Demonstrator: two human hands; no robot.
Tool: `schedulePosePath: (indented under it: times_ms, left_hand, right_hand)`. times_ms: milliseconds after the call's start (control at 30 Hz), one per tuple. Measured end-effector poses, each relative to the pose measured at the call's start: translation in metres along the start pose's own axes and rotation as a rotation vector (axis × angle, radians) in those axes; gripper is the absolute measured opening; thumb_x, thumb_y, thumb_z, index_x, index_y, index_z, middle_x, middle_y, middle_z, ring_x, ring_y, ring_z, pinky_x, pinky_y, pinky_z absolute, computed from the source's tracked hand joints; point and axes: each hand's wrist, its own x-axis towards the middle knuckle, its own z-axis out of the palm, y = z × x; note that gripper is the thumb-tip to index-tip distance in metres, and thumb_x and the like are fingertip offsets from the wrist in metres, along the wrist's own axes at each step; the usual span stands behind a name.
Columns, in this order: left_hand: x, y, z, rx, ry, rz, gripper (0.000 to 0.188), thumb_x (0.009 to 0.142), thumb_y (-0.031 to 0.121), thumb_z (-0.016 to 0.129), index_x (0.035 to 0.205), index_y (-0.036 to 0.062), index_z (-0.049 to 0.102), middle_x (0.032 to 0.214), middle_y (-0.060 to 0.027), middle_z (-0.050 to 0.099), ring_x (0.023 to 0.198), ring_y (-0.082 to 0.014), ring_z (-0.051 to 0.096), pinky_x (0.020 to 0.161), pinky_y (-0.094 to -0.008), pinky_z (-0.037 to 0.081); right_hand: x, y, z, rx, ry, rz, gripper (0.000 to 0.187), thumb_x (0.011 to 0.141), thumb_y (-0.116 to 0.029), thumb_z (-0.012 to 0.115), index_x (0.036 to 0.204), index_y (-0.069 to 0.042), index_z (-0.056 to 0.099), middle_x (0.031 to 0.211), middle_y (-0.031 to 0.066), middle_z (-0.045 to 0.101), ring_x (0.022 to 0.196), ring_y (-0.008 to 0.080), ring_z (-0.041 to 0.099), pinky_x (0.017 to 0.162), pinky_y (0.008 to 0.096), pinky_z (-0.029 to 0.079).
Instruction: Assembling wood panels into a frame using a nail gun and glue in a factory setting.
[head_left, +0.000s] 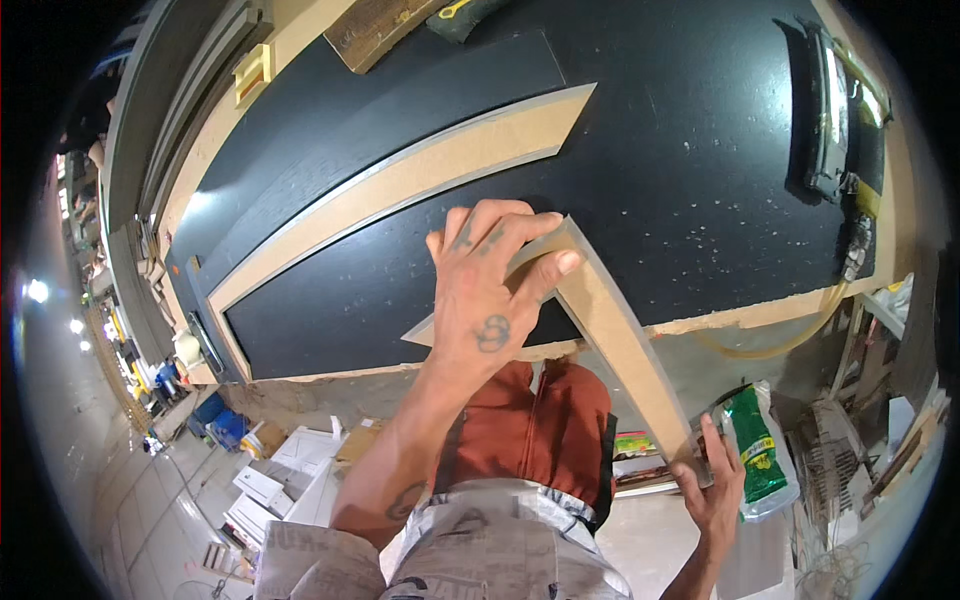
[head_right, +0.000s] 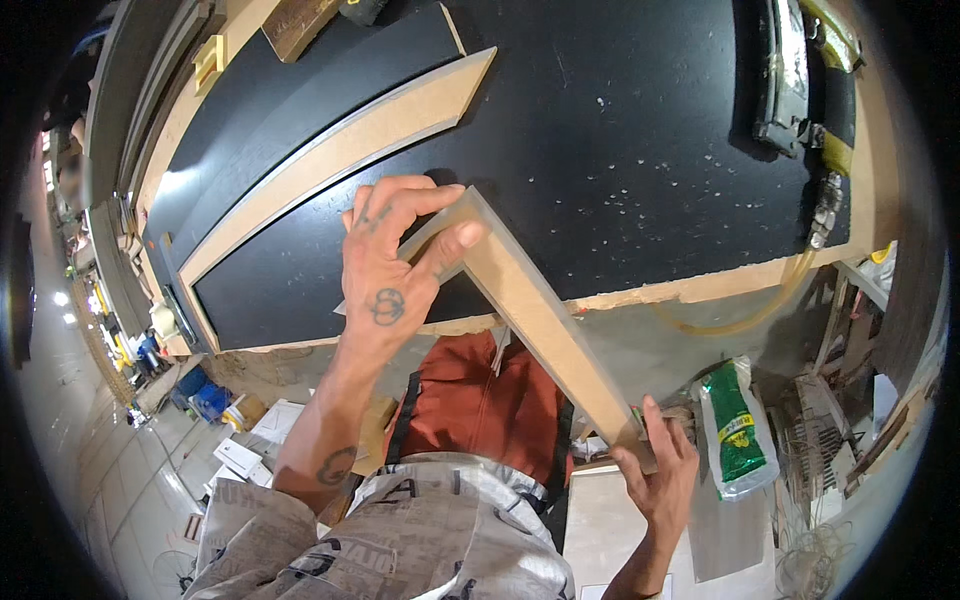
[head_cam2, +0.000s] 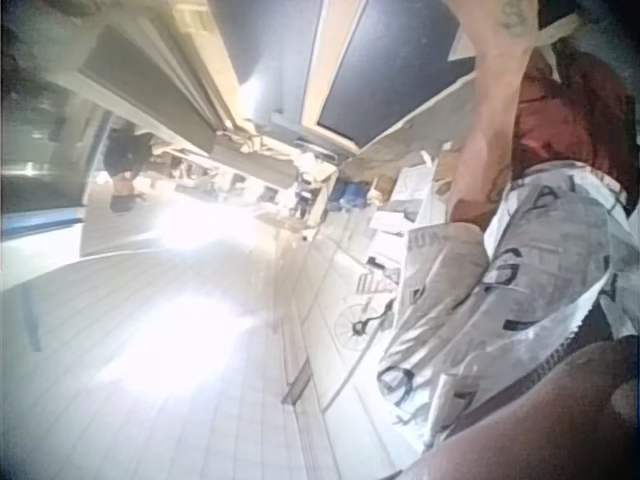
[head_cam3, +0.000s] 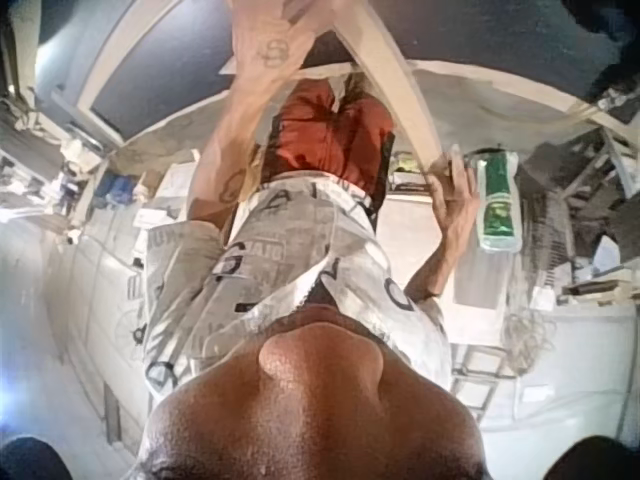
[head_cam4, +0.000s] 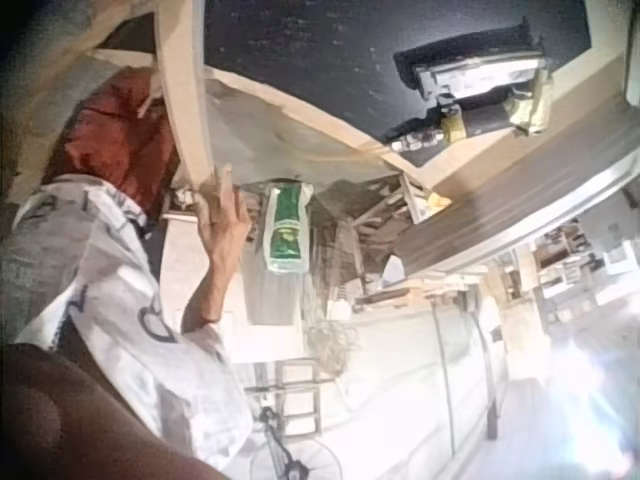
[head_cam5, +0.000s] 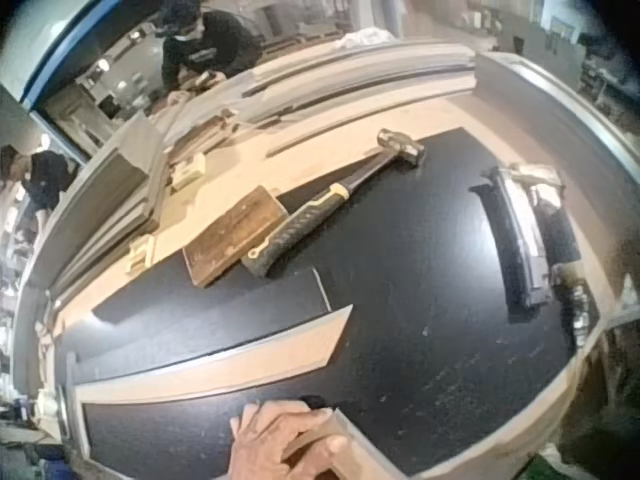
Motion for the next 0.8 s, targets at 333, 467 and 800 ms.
schedulePosePath:
  times_ms: [333,467,800]
  left_hand:
    - [-0.004,-0.003,-0.007,0.038,-0.018,-0.048,0.031,0.079,0.030,0.076,0.102,0.0102,0.070,0.105,-0.0073,0.062,0.099,-0.0257,0.054,0.092,-0.0394,0.036]
    - [-0.003,0.004,-0.002,0.013,-0.011,-0.020,0.030,0.079,0.029,0.075,0.102,0.0105,0.070,0.105,-0.0065,0.062,0.100,-0.0253,0.054,0.090,-0.0378,0.036]
    - [-0.004,-0.003,-0.004,0.005,-0.013,-0.027,0.032,0.081,0.033,0.074,0.103,0.0106,0.069,0.104,-0.0045,0.061,0.101,-0.0249,0.052,0.088,-0.0384,0.034]
  right_hand:
    - [0.185,-0.030,-0.100,-0.068,0.984,-0.160,0.046,0.089,-0.026,0.068,0.125,0.001,0.059,0.119,0.0182,0.059,0.110,0.0347,0.056,0.096,0.0409,0.044]
    - [0.252,-0.033,-0.143,-0.516,0.982,0.128,0.068,0.086,-0.050,0.065,0.131,-0.002,0.052,0.118,0.0314,0.055,0.111,0.0431,0.051,0.094,0.0471,0.043]
    - [0.267,-0.013,-0.190,-0.434,0.656,0.081,0.060,0.080,-0.026,0.067,0.124,0.009,0.047,0.112,0.0315,0.060,0.112,0.0457,0.054,0.097,0.0468,0.042]
